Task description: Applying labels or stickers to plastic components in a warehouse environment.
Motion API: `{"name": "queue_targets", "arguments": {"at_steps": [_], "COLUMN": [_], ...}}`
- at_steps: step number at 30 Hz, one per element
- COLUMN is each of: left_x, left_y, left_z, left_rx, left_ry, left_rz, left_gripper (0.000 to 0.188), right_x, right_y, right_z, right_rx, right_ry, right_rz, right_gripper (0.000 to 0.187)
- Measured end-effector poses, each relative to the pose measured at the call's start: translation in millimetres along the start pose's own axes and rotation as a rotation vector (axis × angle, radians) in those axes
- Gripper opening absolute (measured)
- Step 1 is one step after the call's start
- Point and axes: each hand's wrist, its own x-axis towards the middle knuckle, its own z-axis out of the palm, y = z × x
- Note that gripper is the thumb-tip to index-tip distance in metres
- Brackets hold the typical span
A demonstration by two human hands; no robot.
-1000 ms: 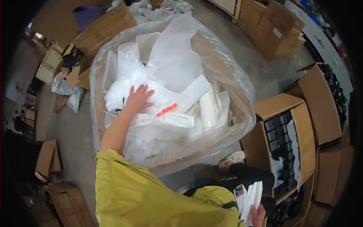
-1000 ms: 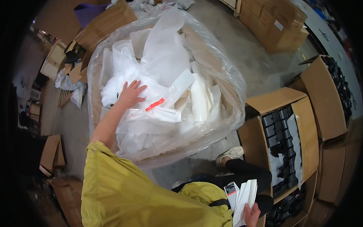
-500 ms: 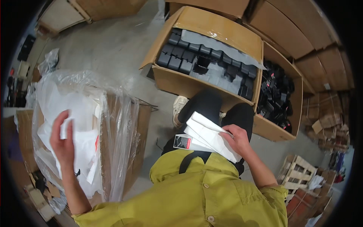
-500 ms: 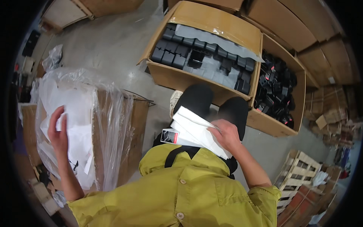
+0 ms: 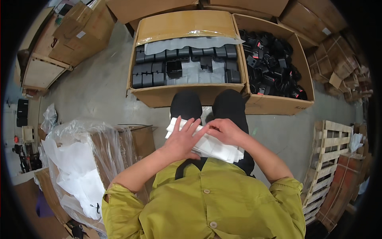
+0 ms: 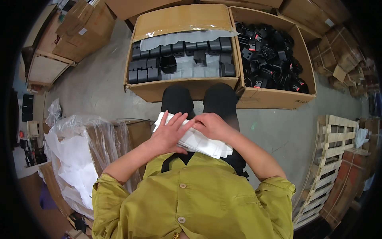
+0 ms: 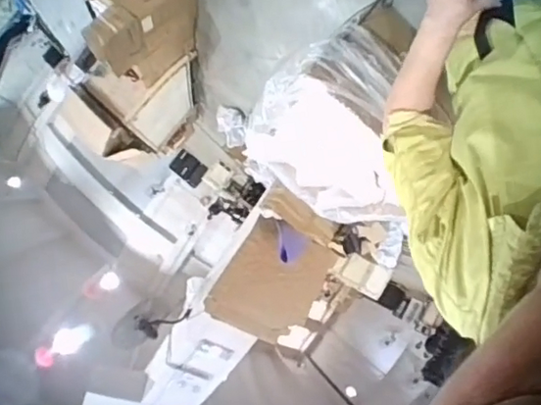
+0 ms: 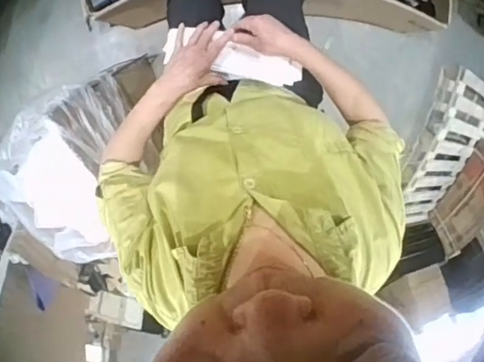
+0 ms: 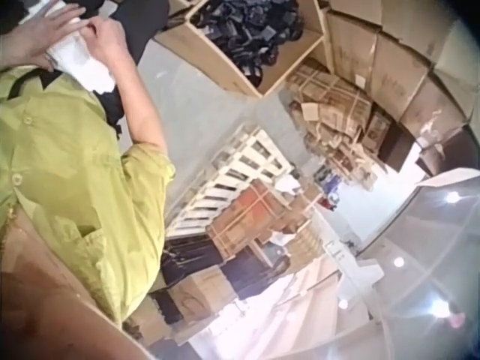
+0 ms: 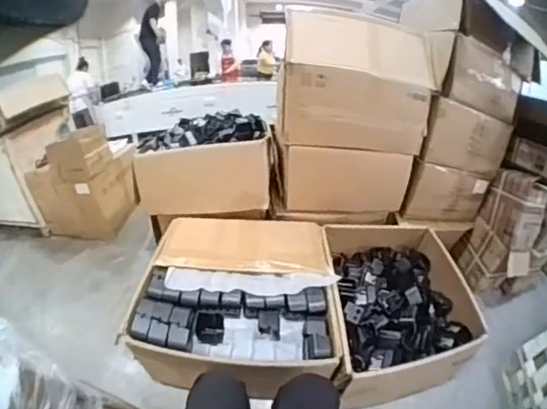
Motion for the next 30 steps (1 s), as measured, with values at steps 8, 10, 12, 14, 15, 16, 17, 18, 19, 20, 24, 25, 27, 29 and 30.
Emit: {"name": "queue_targets", "arguments": {"at_steps": [8, 10, 12, 14, 15, 16, 17, 18, 19, 20, 24, 25, 27, 29, 30], "left_x": [11.4, 25.0, 34.0, 33.4, 33.8, 35.2, 34.6, 30.7, 28.3, 27.5, 22.7, 21.7, 17.7, 13.0, 7.2], "left_y": [-29.6, -30.4, -34.0, -35.0, -37.1, -41.0, -43.6, -45.1, -46.0, -46.5, -46.8, -45.5, -44.6, -45.0, -46.0], "left_z": [-22.3, -42.7, -51.0, -57.4, -59.9, -61.6, -60.2, -56.6, -54.7, -54.7, -46.7, -43.6, -37.8, -32.6, -33.9], "left_rx": [-0.385, -0.453, -0.643, -0.672, -0.704, -0.664, -0.662, -0.763, -0.864, -0.909, -1.091, -1.154, -1.222, -1.308, -1.34], "left_ry": [-0.001, -0.17, -0.388, -0.355, -0.327, -0.379, -0.379, -0.389, -0.399, -0.428, -0.448, -0.458, -0.465, -0.495, -0.48], "left_rz": [0.113, 0.062, -0.091, -0.137, -0.186, -0.188, -0.181, -0.209, -0.237, -0.231, -0.226, -0.209, -0.192, -0.231, -0.243], "left_gripper": [0.027, 0.024, 0.025, 0.026, 0.027, 0.027, 0.027, 0.023, 0.018, 0.016, 0.014, 0.017, 0.02, 0.022, 0.023], "right_x": [-59.7, -60.9, -60.9, -59.4, -60.4, -61.1, -61.6, -61.8, -62.0, -62.3, -56.1, -53.8, -54.9, -60.9, -68.2], "right_y": [-31.9, -16.1, -14.9, -12.0, -10.5, -7.5, -4.9, -3.5, -2.3, -2.0, -12.5, -19.0, -22.4, -20.3, -25.4], "right_z": [-24.2, -23.3, -33.2, -41.7, -42.5, -41.4, -40.5, -38.9, -37.3, -36.2, -27.9, -25.4, -21.3, -16.9, -15.3], "right_rx": [-0.222, -0.113, 0.305, 0.577, 0.573, 0.59, 0.607, 0.606, 0.608, 0.61, 0.633, 0.665, 0.694, 0.835, 0.848], "right_ry": [0.057, 0.156, 0.138, 0.105, 0.113, 0.123, 0.133, 0.134, 0.139, 0.145, 0.243, 0.293, 0.338, 0.39, 0.463], "right_rz": [-0.246, -0.15, 0.116, 0.26, 0.26, 0.308, 0.357, 0.357, 0.345, 0.334, 0.27, 0.243, 0.218, 0.289, 0.316], "right_gripper": [0.028, 0.021, 0.021, 0.027, 0.027, 0.028, 0.029, 0.029, 0.03, 0.032, 0.032, 0.03, 0.028, 0.02, 0.019]}}
